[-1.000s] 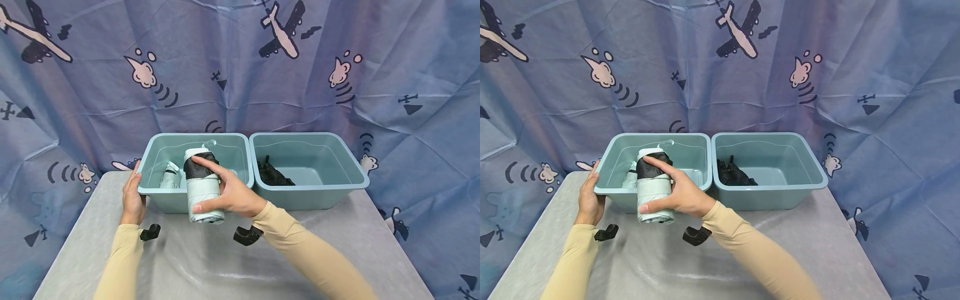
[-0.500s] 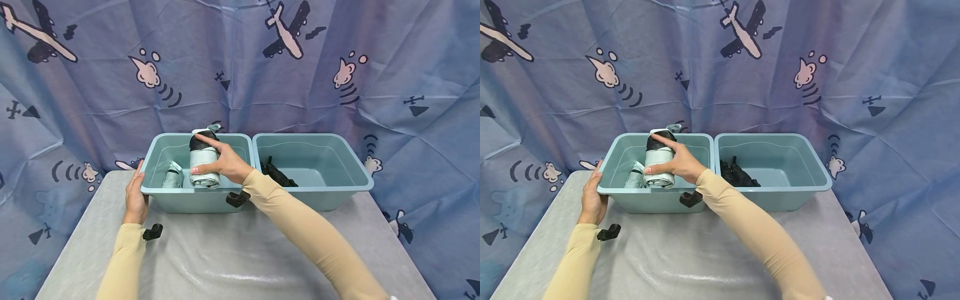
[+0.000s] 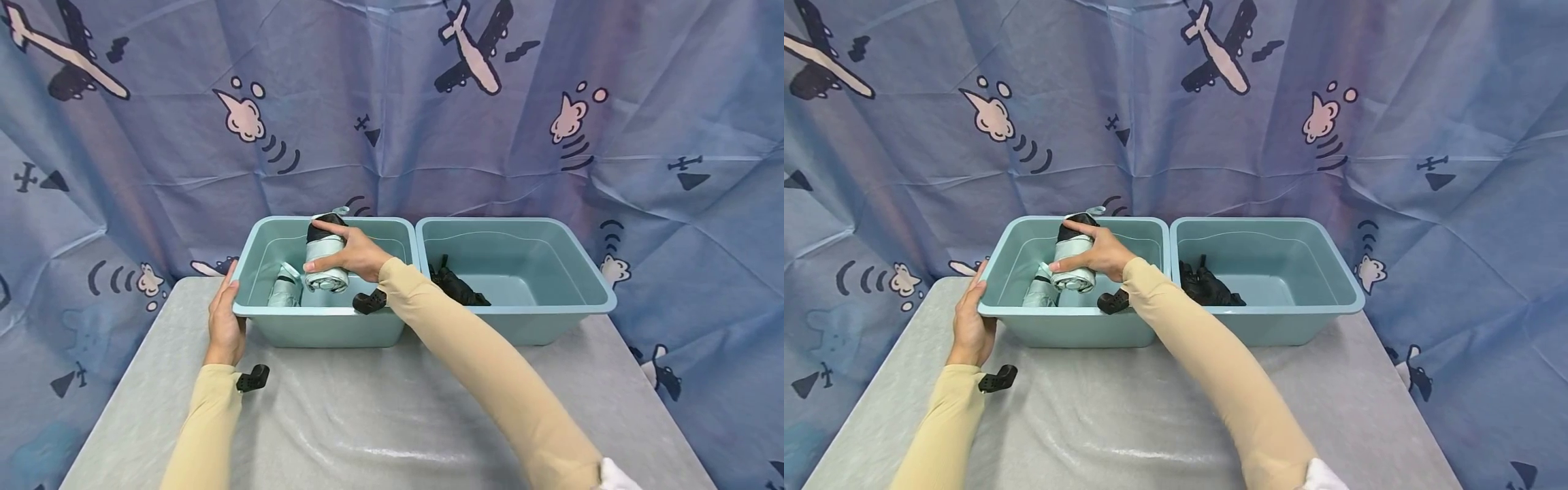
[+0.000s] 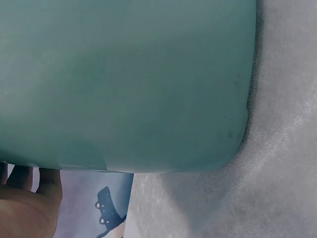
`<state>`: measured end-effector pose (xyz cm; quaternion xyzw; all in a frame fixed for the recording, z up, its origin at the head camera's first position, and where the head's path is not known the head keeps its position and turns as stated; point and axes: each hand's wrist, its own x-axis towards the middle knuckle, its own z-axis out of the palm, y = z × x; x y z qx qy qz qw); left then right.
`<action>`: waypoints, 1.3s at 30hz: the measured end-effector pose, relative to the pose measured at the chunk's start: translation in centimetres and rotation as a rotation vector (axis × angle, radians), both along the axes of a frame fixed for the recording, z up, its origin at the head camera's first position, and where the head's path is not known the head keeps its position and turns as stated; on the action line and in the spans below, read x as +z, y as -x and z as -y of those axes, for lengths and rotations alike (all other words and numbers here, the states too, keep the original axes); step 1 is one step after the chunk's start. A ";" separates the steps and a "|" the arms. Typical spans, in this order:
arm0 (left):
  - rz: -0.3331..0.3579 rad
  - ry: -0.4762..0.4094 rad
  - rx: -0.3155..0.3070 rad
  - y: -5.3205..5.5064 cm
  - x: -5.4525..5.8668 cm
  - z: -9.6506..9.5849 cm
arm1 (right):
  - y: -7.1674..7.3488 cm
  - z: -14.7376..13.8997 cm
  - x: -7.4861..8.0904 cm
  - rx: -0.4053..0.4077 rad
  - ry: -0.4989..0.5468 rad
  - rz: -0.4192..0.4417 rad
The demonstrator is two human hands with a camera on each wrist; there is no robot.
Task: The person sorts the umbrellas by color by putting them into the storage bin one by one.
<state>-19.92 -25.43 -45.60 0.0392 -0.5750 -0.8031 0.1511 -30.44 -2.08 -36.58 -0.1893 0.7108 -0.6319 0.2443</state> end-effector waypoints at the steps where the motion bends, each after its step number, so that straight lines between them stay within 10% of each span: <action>1: 0.001 0.003 0.000 0.0 0.0 0.0 | 0.2 0.1 -0.2 -0.002 -0.009 0.003; 39: 0.011 -0.003 0.017 0.2 -0.1 0.1 | 2.0 3.3 -3.9 0.129 -0.270 0.052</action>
